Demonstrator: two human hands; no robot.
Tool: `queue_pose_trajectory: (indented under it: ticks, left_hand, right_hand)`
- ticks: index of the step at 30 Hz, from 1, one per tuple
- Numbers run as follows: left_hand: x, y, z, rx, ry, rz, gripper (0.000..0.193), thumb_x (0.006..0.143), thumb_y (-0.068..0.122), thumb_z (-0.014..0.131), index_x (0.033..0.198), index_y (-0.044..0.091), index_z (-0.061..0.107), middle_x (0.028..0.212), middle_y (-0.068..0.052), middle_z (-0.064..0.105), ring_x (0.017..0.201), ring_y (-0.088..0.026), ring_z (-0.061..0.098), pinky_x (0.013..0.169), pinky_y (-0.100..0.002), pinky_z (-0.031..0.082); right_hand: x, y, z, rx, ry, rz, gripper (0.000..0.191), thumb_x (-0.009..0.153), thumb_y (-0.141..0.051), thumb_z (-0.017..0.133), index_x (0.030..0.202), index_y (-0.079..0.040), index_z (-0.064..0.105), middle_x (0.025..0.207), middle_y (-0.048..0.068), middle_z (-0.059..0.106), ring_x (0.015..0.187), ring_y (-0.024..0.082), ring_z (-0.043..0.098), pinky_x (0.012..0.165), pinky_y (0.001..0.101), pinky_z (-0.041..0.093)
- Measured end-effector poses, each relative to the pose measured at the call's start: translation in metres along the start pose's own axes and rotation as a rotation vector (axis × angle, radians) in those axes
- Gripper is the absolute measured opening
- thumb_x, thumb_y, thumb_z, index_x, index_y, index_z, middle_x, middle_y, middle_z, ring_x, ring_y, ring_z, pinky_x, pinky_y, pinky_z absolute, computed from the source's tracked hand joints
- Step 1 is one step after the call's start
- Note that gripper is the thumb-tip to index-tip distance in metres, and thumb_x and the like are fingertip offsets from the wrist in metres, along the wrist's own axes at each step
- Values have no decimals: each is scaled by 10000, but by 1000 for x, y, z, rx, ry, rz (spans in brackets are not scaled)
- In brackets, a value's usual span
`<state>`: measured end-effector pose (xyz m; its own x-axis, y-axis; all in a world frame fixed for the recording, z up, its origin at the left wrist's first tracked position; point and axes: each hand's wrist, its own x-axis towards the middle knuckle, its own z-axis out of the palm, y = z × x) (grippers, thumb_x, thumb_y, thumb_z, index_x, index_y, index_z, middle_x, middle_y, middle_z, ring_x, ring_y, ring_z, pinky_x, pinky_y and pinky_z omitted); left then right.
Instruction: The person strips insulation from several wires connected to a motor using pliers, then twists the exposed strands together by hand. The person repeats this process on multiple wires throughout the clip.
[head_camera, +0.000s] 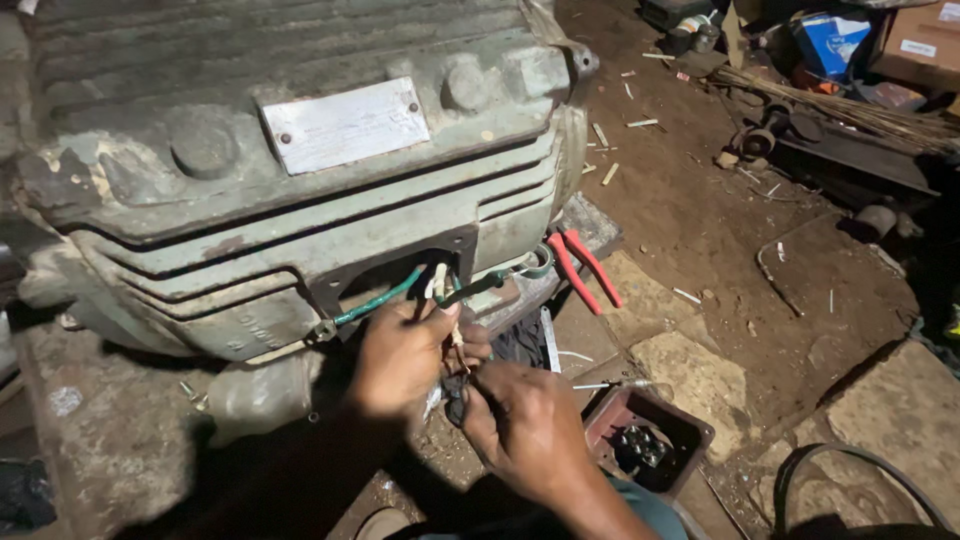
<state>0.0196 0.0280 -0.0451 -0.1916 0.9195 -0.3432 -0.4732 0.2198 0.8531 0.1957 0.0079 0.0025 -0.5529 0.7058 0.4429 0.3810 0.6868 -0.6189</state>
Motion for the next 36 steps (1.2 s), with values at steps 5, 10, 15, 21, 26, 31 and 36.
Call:
queue_pose_trajectory:
  ticks: [5,10,15,21,26,31,36]
  left_hand:
    - [14,-1,-7,-130,-108,-65,184,962,120,622,1086,-15,627,884,-218,728,735,-337,744,640,-442,618]
    - [11,-1,-8,-65,-19,-57,218,970,178,560,1091,6,615,878,-184,741,709,-290,743,611,-437,631]
    - [0,4,-6,1,-100,46,188,977,157,625,994,-28,652,849,-159,708,695,-252,727,633,-439,648]
    - [-22,-4,0,299,-2,7,319,988,272,619,824,28,746,664,-49,677,522,-106,535,474,-256,417]
    - [-41,-1,0,354,-116,-44,323,986,301,620,819,40,715,561,-15,502,439,-96,371,419,-269,282]
    - [-40,14,-8,301,-231,-159,319,998,304,583,908,47,750,660,-38,643,526,-88,522,502,-236,415]
    - [-27,4,-3,-43,-209,-59,288,996,233,581,964,-22,712,845,-98,738,735,-179,721,673,-314,601]
  right_hand:
    - [0,2,2,48,-18,98,161,834,-123,695,767,-6,607,689,190,610,649,389,652,588,439,516]
    - [0,6,-2,-7,-16,153,178,816,-130,723,761,-4,609,675,190,607,631,397,634,571,448,495]
    - [0,4,1,64,-4,109,134,833,-115,701,804,-4,631,715,185,632,647,382,651,577,431,513]
    - [0,3,0,44,25,102,124,843,-114,694,817,-5,641,718,183,635,657,381,660,579,433,512]
    - [-1,6,-2,48,23,110,151,846,-126,699,786,-8,627,693,173,620,635,376,647,563,435,500]
    - [-3,8,-3,46,-8,171,164,840,-135,699,765,-12,621,650,154,599,573,348,628,540,432,489]
    - [-2,6,-2,66,31,18,182,857,-134,699,774,-7,597,688,163,584,629,371,625,563,433,492]
